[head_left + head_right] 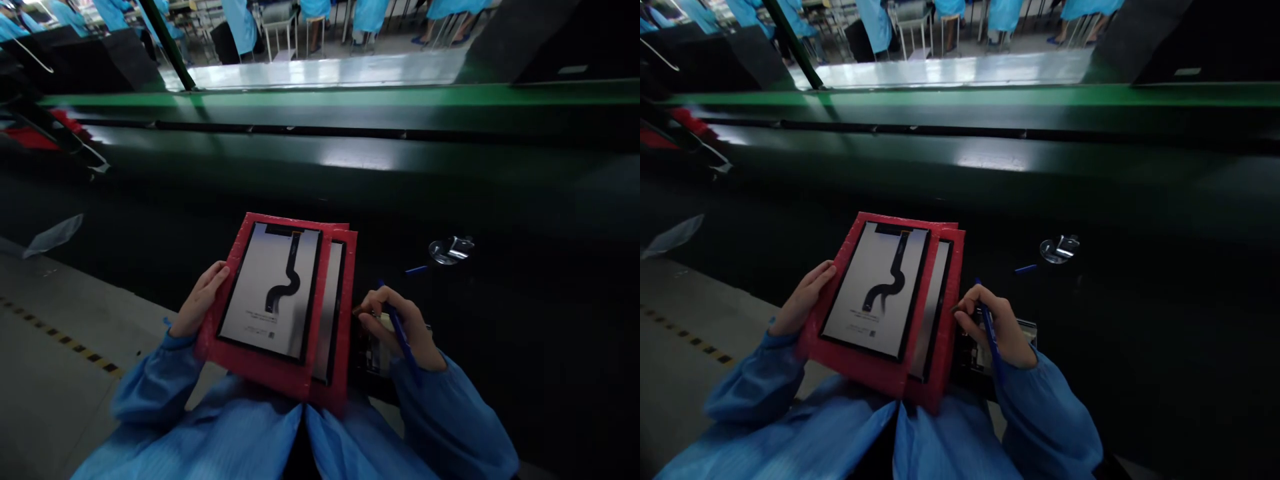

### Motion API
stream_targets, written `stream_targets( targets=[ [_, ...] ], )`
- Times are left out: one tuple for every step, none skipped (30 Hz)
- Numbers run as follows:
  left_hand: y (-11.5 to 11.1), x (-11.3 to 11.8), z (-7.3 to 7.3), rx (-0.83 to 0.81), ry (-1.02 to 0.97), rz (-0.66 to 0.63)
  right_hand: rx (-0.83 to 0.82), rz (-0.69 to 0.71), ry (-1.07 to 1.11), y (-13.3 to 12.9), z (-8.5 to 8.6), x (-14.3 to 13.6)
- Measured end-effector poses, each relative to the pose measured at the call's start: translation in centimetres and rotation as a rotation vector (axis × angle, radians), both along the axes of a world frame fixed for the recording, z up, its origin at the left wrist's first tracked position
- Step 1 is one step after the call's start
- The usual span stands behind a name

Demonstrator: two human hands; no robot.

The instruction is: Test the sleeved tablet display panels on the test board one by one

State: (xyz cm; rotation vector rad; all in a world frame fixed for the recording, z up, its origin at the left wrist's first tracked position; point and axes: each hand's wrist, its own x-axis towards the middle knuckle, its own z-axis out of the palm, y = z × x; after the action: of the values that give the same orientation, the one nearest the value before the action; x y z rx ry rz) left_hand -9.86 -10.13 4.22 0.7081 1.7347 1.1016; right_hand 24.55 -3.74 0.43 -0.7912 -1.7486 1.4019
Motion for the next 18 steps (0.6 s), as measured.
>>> stream_targets(
  targets=[
    [0.1, -0.2, 0.2, -0.037, -0.054, 0.038, 0.005, -0.007, -0.001, 0.0, -0.1, 0.1],
    [0.2, -0.2, 0.3, -0.069, -0.101, 0.037, 0.014, -0.004, 0.003, 0.0, -0.2, 0.1],
    [0.3, -0.2, 0.5, -0.092, -0.142, 0.001, 0.027, -0.001, 0.010, 0.0, -0.3, 0.2],
    [0.5, -0.2, 0.7, -0.102, -0.171, -0.054, 0.039, 0.000, 0.017, 0.1, -0.3, 0.3],
    [0.6, -0.3, 0.9, -0.099, -0.182, -0.102, 0.046, 0.000, 0.022, 0.0, -0.3, 0.3],
    [0.6, -0.6, 1.0, -0.086, -0.170, -0.120, 0.051, -0.004, 0.024, 0.0, -0.3, 0.3],
    [0.6, -1.3, 1.0, -0.068, -0.136, -0.094, 0.052, -0.008, 0.024, 0.0, -0.2, 0.3],
    [0.6, -2.2, 0.9, -0.050, -0.090, -0.041, 0.049, -0.009, 0.024, 0.0, -0.2, 0.3],
    [0.4, -3.5, 0.7, -0.040, -0.037, 0.021, 0.041, -0.005, 0.026, -0.1, -0.1, 0.2],
    [0.3, -5.0, 0.3, -0.033, 0.026, 0.086, 0.035, 0.004, 0.030, -0.1, 0.0, 0.2],
    [0.2, -6.7, -0.3, -0.044, 0.079, 0.120, 0.028, 0.013, 0.032, -0.1, 0.1, 0.1],
    [0.1, -8.4, -1.0, -0.059, 0.140, 0.157, 0.017, 0.023, 0.033, -0.1, 0.1, 0.1],
    [0.1, -10.0, -1.8, -0.054, 0.183, 0.193, 0.005, 0.030, 0.032, -0.1, 0.2, 0.1],
    [0.2, -11.4, -2.5, -0.058, 0.214, 0.200, -0.006, 0.033, 0.029, -0.1, 0.3, 0.1],
    [0.3, -12.5, -3.2, -0.052, 0.250, 0.214, -0.014, 0.032, 0.025, -0.1, 0.3, 0.1],
    [0.4, -13.3, -3.7, -0.042, 0.282, 0.216, -0.017, 0.026, 0.018, -0.1, 0.4, 0.1],
    [0.5, -13.8, -4.1, -0.034, 0.318, 0.210, -0.014, 0.016, 0.009, -0.1, 0.5, 0.2],
    [0.5, -13.9, -4.2, -0.020, 0.366, 0.209, -0.007, 0.004, -0.005, -0.3, 0.7, 0.2]
  ],
)
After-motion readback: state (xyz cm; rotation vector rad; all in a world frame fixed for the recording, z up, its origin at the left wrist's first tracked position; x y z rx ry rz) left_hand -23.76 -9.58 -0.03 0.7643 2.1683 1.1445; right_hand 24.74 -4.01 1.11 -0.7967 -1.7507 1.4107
